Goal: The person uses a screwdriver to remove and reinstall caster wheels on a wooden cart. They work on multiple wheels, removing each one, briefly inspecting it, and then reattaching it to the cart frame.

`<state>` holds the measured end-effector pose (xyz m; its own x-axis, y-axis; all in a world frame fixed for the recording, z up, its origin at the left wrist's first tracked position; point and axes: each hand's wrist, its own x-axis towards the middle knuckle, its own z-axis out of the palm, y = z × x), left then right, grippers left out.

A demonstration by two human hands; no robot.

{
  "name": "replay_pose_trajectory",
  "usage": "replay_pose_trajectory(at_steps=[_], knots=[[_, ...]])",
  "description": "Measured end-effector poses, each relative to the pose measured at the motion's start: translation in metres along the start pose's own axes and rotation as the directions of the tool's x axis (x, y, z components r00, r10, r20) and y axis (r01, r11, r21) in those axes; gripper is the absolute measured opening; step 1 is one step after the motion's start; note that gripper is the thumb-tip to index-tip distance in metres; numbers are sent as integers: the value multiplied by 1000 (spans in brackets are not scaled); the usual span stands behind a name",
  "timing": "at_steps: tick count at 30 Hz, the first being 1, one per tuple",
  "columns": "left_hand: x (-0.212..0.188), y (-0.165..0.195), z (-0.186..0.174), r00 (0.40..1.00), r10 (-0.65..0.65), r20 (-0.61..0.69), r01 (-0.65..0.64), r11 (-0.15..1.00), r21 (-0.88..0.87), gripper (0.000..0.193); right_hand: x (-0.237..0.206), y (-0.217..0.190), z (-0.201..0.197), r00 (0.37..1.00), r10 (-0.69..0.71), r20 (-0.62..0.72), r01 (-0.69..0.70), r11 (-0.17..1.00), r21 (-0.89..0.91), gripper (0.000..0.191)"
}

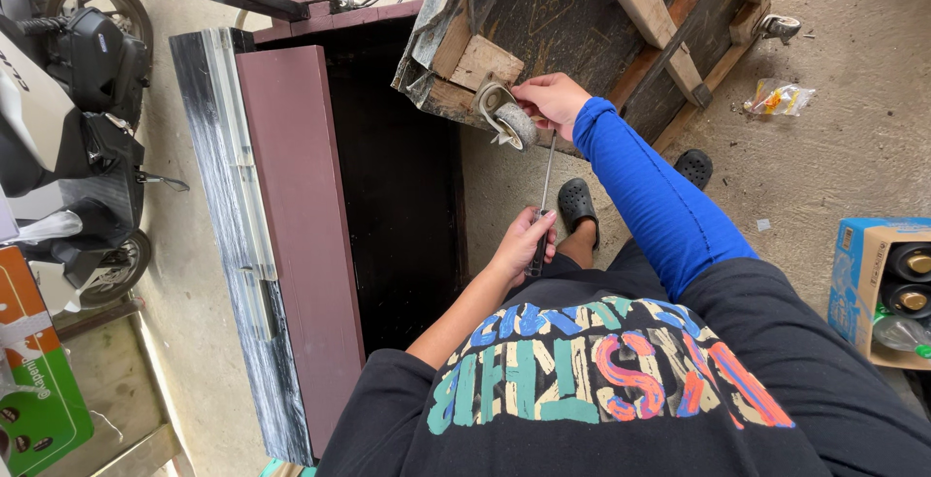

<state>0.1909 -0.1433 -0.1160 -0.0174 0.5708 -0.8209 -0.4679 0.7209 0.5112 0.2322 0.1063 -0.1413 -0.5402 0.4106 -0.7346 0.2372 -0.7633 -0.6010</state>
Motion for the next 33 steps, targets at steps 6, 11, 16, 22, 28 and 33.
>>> replay_pose_trajectory(at_steps=[6, 11, 16, 22, 28, 33], knots=[[-1, 5, 3, 999, -26, 21, 26, 1000, 9, 34, 10, 0, -8, 1000, -23, 22, 23, 1000, 6, 11], [0, 4, 6, 999, -34, 41, 33, 999, 24, 32, 3, 3, -21, 998, 3, 59, -3, 1000, -8, 11], [10, 4, 7, 997, -65, 43, 63, 997, 41, 31, -41, 12, -56, 965, -224, 139, 203, 968, 151, 18], [34, 0, 18, 992, -68, 106, 56, 992, 109, 29, -99, 49, -131, 948, -260, 181, 171, 901, 398, 21], [62, 0, 50, 983, -84, 162, 51, 979, 196, 30, -154, 134, -220, 921, -244, -303, 244, 969, -39, 27], [68, -1, 82, 970, -139, 198, 74, 949, 307, 29, -202, 213, -265, 721, -171, -672, 240, 971, 11, 27]])
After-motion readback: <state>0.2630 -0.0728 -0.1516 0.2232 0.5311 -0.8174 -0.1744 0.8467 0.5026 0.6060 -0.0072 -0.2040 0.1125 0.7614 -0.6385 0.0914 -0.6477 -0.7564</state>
